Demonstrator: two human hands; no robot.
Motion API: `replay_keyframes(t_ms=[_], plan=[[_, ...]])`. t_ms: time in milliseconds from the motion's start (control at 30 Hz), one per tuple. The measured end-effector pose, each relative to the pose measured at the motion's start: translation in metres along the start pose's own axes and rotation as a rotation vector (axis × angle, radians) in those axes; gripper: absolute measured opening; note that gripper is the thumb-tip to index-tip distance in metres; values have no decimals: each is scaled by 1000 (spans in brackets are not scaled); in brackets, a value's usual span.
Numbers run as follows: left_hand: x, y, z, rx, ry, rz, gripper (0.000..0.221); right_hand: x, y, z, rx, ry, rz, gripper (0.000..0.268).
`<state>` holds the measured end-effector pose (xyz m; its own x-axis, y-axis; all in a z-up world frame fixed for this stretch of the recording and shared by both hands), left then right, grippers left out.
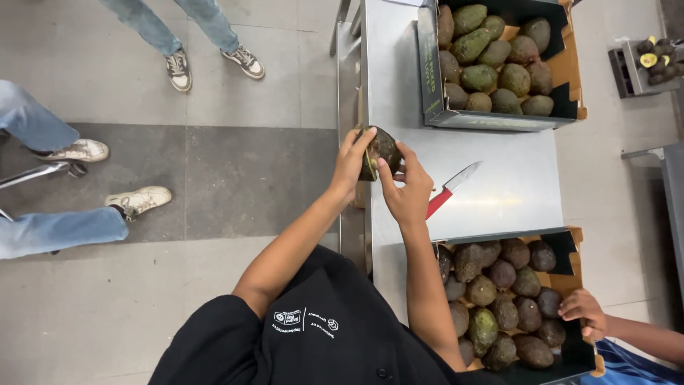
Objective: Sorting avocados into crates and inspecting them by cutting some in half with a knife.
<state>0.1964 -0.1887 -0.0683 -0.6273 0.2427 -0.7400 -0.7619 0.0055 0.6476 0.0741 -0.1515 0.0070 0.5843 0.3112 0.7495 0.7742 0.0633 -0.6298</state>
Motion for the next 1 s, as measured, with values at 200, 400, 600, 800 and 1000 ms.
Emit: replay_keyframes(t_ms=[200,400,600,800,1000], plan=[[12,-18,-9,-62,5,-19,36,-11,20,-12,29,-97,226,39],[31,-37,-22,-131,31,-15,47,-31,29,-22,37,-11,62,36],[21,-45,-17,-165,-164,-90,61,-60,47,-38,189,93,-346,34],[39,-72,-25,-170,-193,-106,63,-94,73,-49,244,256,-515,33],[47,-98,-29,-199,-214,-51,62,-120,96,-54,316,364,-668,31]])
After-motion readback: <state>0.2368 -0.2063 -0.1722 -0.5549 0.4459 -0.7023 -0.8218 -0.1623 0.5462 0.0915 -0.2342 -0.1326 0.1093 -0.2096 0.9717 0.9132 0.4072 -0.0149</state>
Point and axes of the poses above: each hand's wrist, its own z-axis away from the middle knuckle, its own y-axis out of the palm, x = y × z, the point moved 4 cm from there along -z, towards the middle knuckle, and after that the axes turned 15 degrees about x, right-handed, at the moved point
